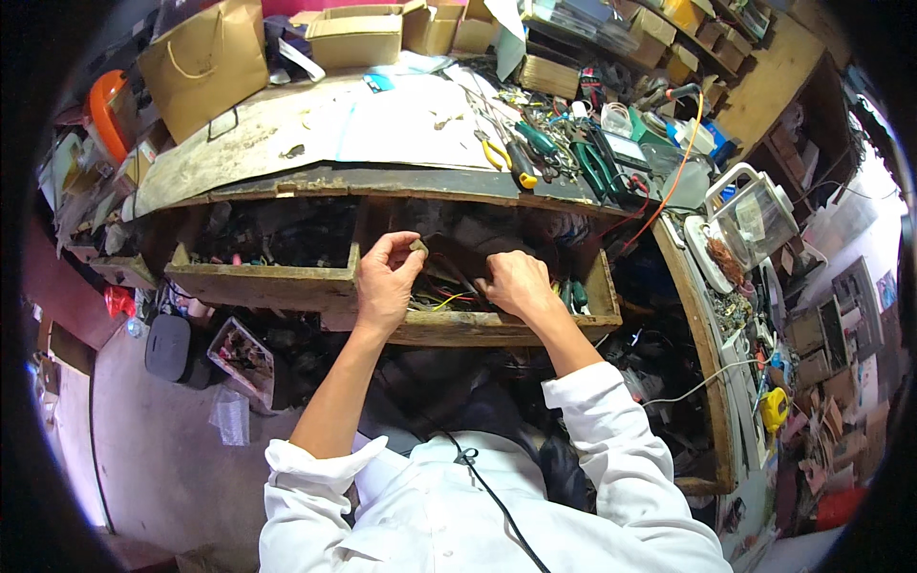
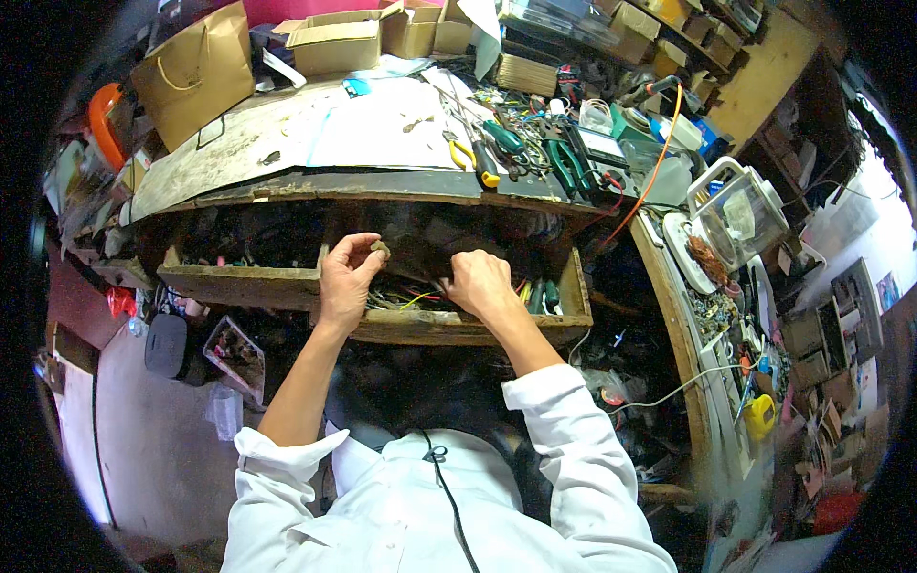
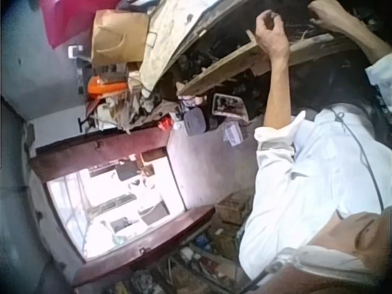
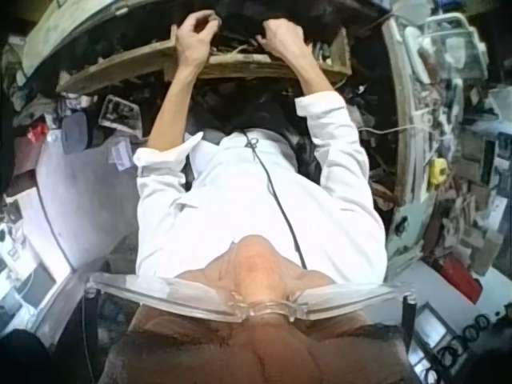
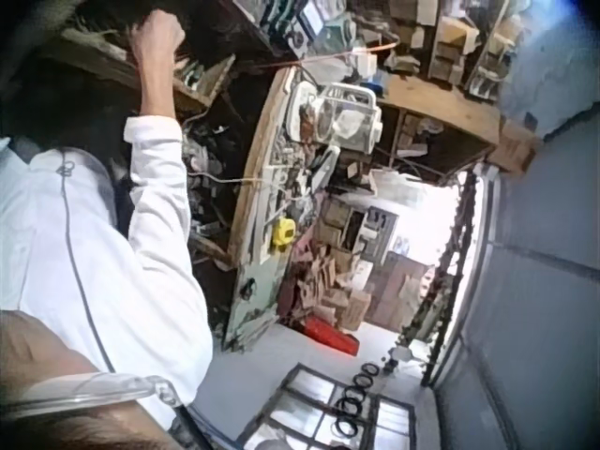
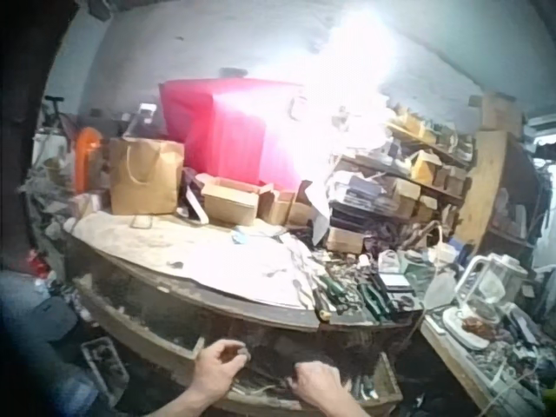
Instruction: The person retrieves a small cylindrical component from a drawer, then uses pliers to strip the insulation from a short wire. The person continues to manipulate the wire ends with the pliers while seated at a cluttered workbench.
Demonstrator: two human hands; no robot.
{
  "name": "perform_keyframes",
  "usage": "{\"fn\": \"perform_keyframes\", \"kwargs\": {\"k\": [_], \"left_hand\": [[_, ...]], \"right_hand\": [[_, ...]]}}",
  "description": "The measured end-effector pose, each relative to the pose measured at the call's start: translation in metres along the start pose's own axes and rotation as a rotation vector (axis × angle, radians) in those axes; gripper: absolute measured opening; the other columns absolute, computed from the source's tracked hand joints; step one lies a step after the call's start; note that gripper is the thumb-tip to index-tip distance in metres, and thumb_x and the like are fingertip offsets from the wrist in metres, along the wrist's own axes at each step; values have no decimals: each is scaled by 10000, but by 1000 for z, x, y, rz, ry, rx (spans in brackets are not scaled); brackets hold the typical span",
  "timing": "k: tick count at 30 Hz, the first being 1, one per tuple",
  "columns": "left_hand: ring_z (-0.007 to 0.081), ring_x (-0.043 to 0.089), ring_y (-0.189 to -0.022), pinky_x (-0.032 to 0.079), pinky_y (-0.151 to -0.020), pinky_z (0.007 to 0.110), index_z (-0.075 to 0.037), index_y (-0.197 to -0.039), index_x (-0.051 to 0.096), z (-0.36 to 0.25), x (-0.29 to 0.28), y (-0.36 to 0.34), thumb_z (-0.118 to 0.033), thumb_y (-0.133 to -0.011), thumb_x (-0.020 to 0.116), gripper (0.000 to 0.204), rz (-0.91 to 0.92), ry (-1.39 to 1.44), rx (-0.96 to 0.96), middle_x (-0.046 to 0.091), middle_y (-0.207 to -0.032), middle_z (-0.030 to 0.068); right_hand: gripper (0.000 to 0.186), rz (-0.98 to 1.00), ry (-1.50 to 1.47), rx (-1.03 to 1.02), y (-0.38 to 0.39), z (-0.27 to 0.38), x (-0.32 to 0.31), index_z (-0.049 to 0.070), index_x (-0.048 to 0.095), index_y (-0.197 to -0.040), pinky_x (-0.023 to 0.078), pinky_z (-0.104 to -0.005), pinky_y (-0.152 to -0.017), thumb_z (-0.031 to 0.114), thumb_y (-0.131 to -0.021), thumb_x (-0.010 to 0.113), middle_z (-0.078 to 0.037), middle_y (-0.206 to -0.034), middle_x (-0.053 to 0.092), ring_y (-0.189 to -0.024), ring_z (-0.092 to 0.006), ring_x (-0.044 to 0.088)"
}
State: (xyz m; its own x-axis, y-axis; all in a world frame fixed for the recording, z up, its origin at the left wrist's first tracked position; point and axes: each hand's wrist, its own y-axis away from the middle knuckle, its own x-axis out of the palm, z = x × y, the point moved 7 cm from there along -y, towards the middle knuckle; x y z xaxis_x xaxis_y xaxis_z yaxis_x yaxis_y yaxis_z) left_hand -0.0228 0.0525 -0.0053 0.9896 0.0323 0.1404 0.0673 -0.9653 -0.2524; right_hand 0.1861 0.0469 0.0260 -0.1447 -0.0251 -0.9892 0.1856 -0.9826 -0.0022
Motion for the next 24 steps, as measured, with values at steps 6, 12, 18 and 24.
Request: {"fn": "perform_keyframes", "kwargs": {"k": [6,12,18,24], "left_hand": [[77,653,-903,536,-821,241,-16,-1154,681,-3,3,3,-28,-935,711,222,1,37,1,711,-1013,16],[89,674,-862,557,-773,242,-29,-1123,705,-6,2,4,-16,-888,740,239,-24,-1,50,708,-991,23],[97,680,-867,563,-781,250,-32,-1135,701,-4,3,4,-22,-893,743,246,3,8,46,707,-1009,27],[128,681,-934,574,-839,283,6,-1217,633,-6,5,3,-40,-927,723,308,37,106,-34,707,-1074,72]], "right_hand": [[112,7,113,-119,-15,-7,21,6,671,-870,575,-504,-763,65,-776,666,-234,-894,717,-899,-430,708],[152,69,78,-132,-11,-13,22,-14,660,-883,567,-512,-763,65,-757,691,-258,-895,702,-904,-434,701],[215,81,100,-153,-8,-9,18,-24,665,-878,570,-511,-749,158,-775,711,-261,-873,706,-874,-450,700],[322,-110,15,-29,-13,-7,-11,-34,593,-912,554,-542,-750,282,-861,626,-283,-847,683,-849,-457,687]]}}
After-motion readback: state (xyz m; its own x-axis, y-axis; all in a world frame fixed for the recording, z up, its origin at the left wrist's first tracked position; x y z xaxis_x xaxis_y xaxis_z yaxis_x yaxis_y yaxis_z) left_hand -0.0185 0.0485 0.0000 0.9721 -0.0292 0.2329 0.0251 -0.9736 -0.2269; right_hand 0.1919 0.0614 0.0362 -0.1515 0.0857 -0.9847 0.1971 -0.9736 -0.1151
